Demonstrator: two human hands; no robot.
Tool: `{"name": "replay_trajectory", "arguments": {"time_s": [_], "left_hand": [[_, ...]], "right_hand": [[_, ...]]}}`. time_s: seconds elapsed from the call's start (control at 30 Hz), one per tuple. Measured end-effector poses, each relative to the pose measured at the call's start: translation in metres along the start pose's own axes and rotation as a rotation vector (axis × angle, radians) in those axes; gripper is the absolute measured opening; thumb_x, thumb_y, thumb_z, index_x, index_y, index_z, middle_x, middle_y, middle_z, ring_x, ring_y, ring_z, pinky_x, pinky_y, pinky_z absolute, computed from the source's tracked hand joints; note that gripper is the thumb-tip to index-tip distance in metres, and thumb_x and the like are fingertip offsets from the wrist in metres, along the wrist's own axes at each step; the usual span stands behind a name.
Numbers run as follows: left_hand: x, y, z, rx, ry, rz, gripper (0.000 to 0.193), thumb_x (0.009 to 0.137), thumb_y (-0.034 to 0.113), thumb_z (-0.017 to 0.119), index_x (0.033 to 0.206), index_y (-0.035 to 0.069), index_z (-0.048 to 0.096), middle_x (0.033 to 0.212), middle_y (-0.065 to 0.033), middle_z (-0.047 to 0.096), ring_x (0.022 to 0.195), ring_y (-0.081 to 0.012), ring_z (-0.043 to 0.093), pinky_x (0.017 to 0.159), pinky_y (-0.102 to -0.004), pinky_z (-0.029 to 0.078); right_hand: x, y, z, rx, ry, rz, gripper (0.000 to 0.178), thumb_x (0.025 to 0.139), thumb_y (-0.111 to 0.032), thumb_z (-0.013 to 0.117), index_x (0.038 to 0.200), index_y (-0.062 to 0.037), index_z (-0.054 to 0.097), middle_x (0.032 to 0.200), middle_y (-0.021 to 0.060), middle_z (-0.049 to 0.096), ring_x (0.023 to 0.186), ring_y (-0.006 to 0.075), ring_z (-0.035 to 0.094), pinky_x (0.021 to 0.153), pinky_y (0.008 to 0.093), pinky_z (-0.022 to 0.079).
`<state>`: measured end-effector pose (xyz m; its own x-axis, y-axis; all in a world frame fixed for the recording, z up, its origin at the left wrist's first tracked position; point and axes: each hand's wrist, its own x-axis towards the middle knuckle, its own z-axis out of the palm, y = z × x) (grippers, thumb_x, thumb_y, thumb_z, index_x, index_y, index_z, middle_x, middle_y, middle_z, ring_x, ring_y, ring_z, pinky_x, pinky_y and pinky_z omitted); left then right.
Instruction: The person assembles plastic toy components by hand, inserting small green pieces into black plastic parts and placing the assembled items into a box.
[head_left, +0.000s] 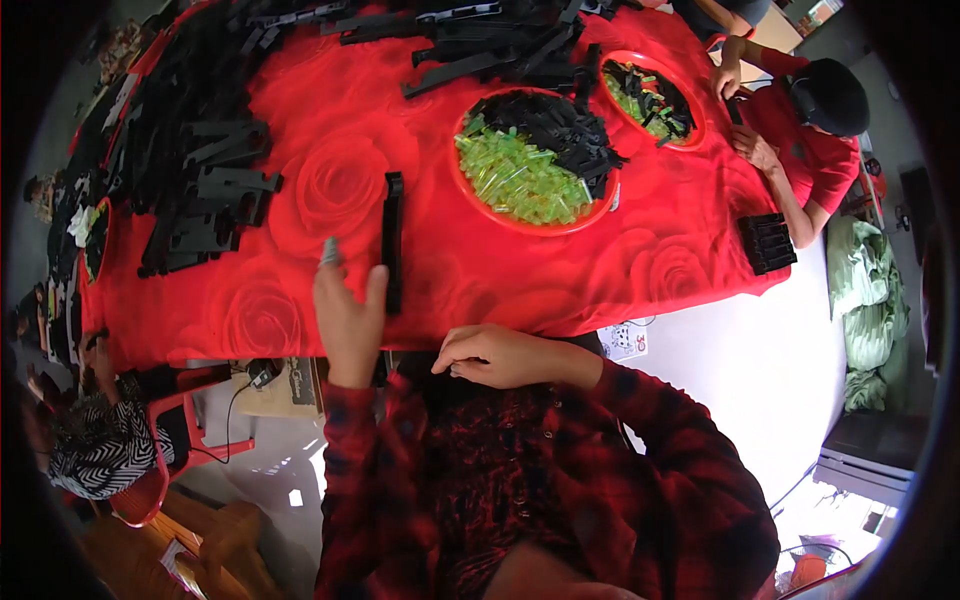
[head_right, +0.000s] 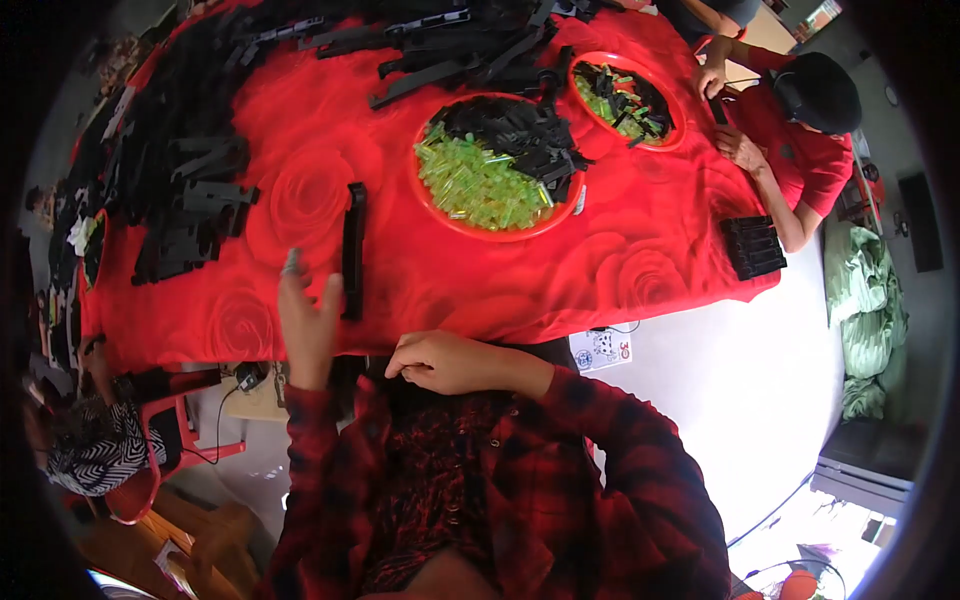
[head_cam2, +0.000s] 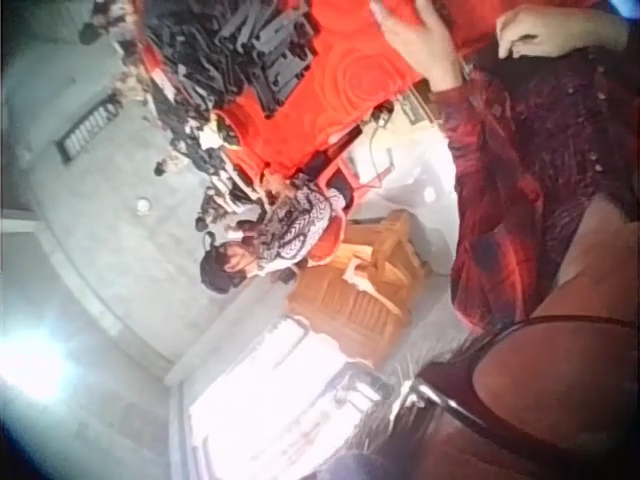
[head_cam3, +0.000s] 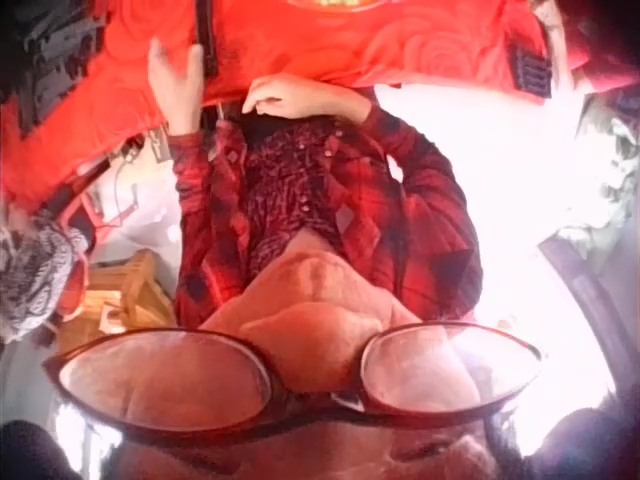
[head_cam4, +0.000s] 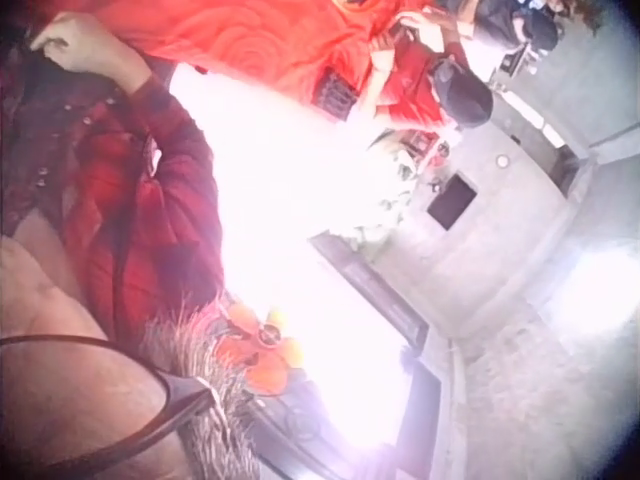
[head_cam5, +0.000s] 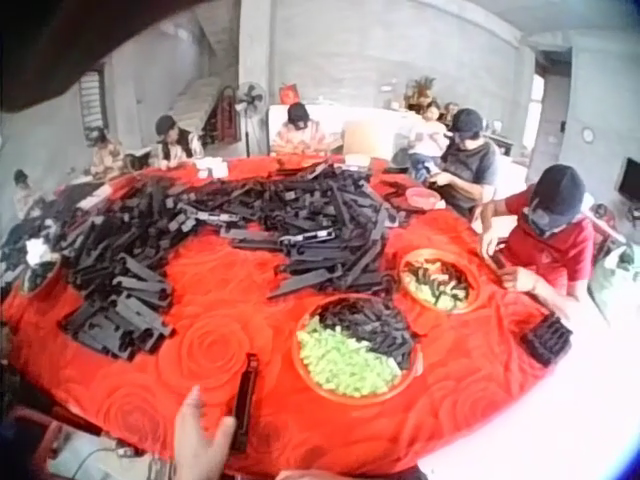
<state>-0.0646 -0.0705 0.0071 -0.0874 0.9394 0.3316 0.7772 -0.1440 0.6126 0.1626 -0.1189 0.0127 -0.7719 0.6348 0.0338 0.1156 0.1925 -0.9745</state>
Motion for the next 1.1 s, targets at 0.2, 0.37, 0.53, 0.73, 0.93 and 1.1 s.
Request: {"name": "replay_trajectory", "arguments": {"time_s": [0.2, 0.37, 0.53, 0.73, 0.93, 1.1], "left_hand": [[0.010, 0.035, 0.037, 0.299, -0.187, 0.020, 0.063, 0.081, 0.017, 0.074, 0.132, -0.006, 0.044, 0.115, -0.0266, 0.056, 0.106, -0.0437, 0.055, 0.089, -0.0488, 0.047], [0.005, 0.015, 0.039, 0.165, -0.104, -0.009, 0.058, 0.084, 0.008, 0.067, 0.135, -0.006, 0.043, 0.110, -0.0219, 0.057, 0.103, -0.0378, 0.057, 0.087, -0.0440, 0.049], [0.008, 0.042, 0.020, -0.971, -0.362, -0.692, 0.050, 0.086, 0.008, 0.067, 0.132, 0.002, 0.049, 0.102, -0.0122, 0.064, 0.083, -0.0189, 0.064, 0.069, -0.0315, 0.053], [0.018, 0.060, 0.042, -1.431, -0.582, -0.753, 0.063, 0.104, 0.056, 0.028, 0.141, 0.007, 0.046, 0.099, -0.0083, 0.065, 0.073, -0.0124, 0.060, 0.060, -0.0265, 0.050], [0.014, 0.045, 0.071, -1.628, -0.607, -0.817, 0.052, 0.106, 0.049, 0.032, 0.109, 0.004, 0.058, 0.097, -0.0074, 0.064, 0.079, -0.0174, 0.063, 0.068, -0.0309, 0.052], [0.015, 0.047, 0.071, -1.698, -0.547, -0.925, 0.040, 0.105, 0.040, 0.044, 0.108, 0.003, 0.058, 0.097, -0.0081, 0.062, 0.085, -0.0199, 0.064, 0.071, -0.0354, 0.054]], "right_hand": [[-0.030, -0.010, -0.041, -0.028, 0.138, -0.003, 0.022, 0.092, -0.002, 0.059, 0.112, -0.0035, 0.067, 0.105, 0.0092, 0.063, 0.096, 0.0206, 0.063, 0.083, 0.0299, 0.050], [-0.051, -0.023, -0.065, 0.151, 0.228, 0.153, 0.022, 0.096, -0.002, 0.057, 0.115, -0.0033, 0.067, 0.106, 0.0062, 0.062, 0.098, 0.0148, 0.062, 0.087, 0.0272, 0.050], [-0.044, -0.036, -0.079, 0.266, 0.304, 0.146, 0.023, 0.097, -0.003, 0.056, 0.118, -0.0023, 0.066, 0.105, 0.0059, 0.063, 0.099, 0.0140, 0.063, 0.088, 0.0274, 0.050], [-0.026, -0.032, -0.089, 0.269, 0.382, 0.223, 0.027, 0.100, -0.007, 0.054, 0.126, -0.0016, 0.061, 0.102, 0.0046, 0.066, 0.094, 0.0114, 0.064, 0.086, 0.0266, 0.051], [-0.028, -0.028, -0.098, 0.284, 0.549, 0.234, 0.028, 0.099, -0.006, 0.055, 0.126, -0.0010, 0.061, 0.100, 0.0055, 0.066, 0.091, 0.0119, 0.064, 0.084, 0.0268, 0.052], [-0.028, -0.002, -0.112, -0.062, 0.922, 0.224, 0.024, 0.096, -0.004, 0.059, 0.119, 0.0002, 0.063, 0.097, 0.0081, 0.067, 0.082, 0.0135, 0.065, 0.076, 0.0270, 0.052]]}}
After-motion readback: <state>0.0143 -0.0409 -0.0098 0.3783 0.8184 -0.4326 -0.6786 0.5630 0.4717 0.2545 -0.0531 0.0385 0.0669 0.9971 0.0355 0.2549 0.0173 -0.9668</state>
